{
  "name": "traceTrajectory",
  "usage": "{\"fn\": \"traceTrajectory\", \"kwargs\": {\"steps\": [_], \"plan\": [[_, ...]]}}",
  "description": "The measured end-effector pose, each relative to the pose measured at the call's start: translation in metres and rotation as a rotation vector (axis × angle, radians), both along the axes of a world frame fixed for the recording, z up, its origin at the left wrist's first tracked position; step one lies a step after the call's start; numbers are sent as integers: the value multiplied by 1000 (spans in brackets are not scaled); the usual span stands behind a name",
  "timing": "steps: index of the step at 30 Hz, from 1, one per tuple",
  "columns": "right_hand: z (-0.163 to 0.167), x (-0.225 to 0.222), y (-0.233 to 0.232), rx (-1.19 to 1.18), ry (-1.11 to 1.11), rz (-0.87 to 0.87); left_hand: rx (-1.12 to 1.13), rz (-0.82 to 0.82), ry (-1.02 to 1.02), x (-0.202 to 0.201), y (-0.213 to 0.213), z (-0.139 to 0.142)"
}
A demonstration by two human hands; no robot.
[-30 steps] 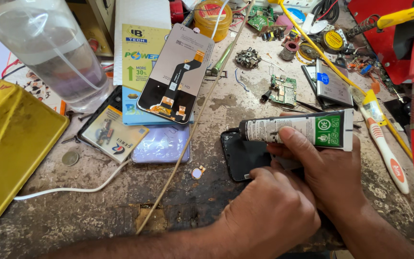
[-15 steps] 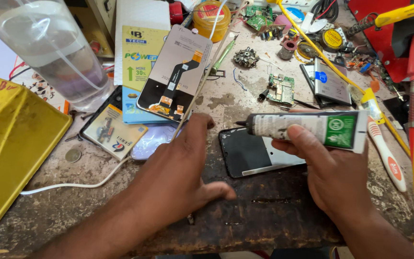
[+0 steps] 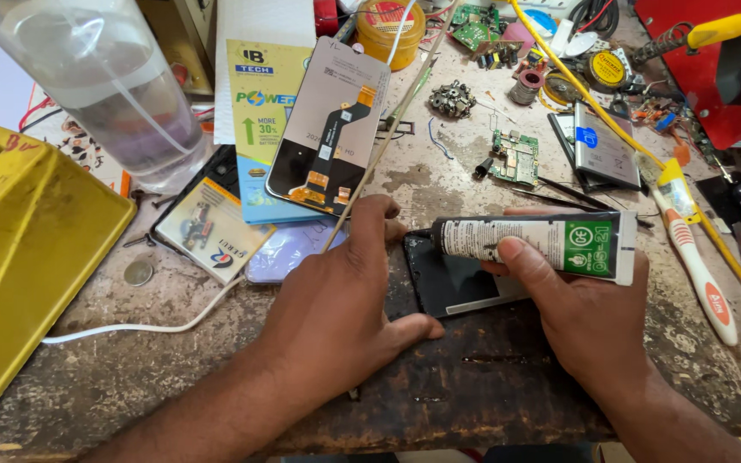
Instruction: The person applies adhesive along the edges of a smartphone frame, then peels protective film from a replacement screen and aligns it with the frame. The person handles the screen and frame by hand and uses a tube of adhesive.
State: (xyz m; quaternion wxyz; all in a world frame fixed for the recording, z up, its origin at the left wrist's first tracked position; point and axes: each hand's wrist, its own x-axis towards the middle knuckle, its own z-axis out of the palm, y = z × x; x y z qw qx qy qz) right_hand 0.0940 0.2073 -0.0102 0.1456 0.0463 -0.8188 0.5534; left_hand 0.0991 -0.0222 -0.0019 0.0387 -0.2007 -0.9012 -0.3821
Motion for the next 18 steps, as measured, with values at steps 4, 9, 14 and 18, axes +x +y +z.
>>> {"fn": "traceTrajectory", "kwargs": {"steps": [4, 9, 14, 18], "plan": [[-1, 0, -1, -36, 8, 6, -26, 16, -46, -1, 1, 1], [-2, -1, 0, -14, -10, -13, -24, 5, -24, 0, 0, 3], [-2, -1, -1, -76, 10, 15, -27, 10, -11, 0, 2, 4], [-2, 0, -2, -45, 12, 2, -97, 47, -122, 0, 4, 8]]}}
